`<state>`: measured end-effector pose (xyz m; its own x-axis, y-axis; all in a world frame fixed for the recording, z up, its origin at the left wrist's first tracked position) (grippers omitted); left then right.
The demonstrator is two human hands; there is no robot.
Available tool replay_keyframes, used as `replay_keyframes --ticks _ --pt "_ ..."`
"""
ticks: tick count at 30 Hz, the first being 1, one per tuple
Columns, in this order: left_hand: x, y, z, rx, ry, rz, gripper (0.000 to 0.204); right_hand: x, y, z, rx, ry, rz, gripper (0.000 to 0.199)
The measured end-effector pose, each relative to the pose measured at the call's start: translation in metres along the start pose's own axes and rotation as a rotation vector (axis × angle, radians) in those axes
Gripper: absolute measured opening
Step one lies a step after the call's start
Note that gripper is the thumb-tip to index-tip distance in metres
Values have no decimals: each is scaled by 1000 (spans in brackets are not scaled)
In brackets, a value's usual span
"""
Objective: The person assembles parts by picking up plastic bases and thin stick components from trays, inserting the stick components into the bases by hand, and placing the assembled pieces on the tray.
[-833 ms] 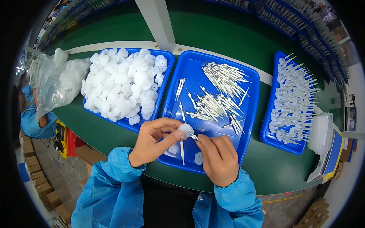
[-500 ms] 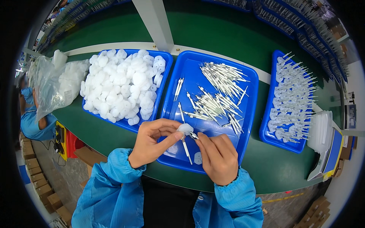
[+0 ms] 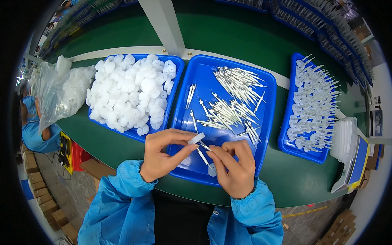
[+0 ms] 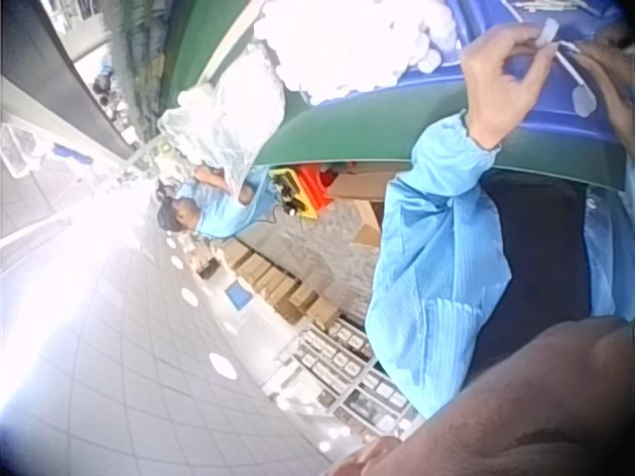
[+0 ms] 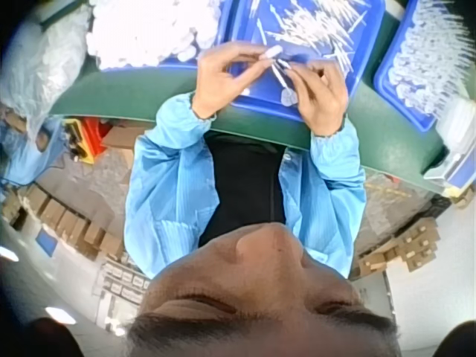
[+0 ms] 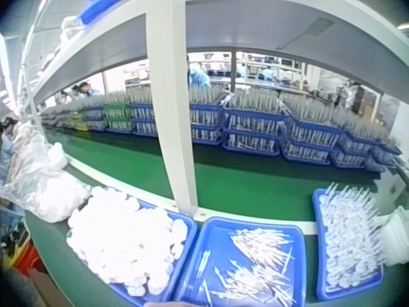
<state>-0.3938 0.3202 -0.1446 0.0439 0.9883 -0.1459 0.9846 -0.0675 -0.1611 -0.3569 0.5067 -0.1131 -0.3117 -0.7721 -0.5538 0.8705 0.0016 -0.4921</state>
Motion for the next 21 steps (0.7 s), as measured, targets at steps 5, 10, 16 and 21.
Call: replay_keyframes --ticks 5,10,16,21 --pt "1 4 -13 279 -229 -32 26 2 1 -2 9 22 -18 23" --pt "6 5 -16 350 -266 16 26 0 3 -5 29 -2 -21 20" --pt "5 0 -12 267 -161 86 27 6 12 -28 394 -337 41 16" --pt "9 6 -20 445 -345 31 22 3 8 -10 161 -76 -25 19"
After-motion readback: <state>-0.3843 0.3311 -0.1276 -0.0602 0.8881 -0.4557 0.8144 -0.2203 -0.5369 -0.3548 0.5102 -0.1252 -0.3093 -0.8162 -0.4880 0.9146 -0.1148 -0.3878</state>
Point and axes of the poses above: each hand's wrist, its own y-axis away from the middle knuckle, its own x-axis out of the palm, z = x × y, the point moved 5 cm from there along -y, towards the middle knuckle, and after that the axes turned 11 degrees about -z, right-handed, at the moved point
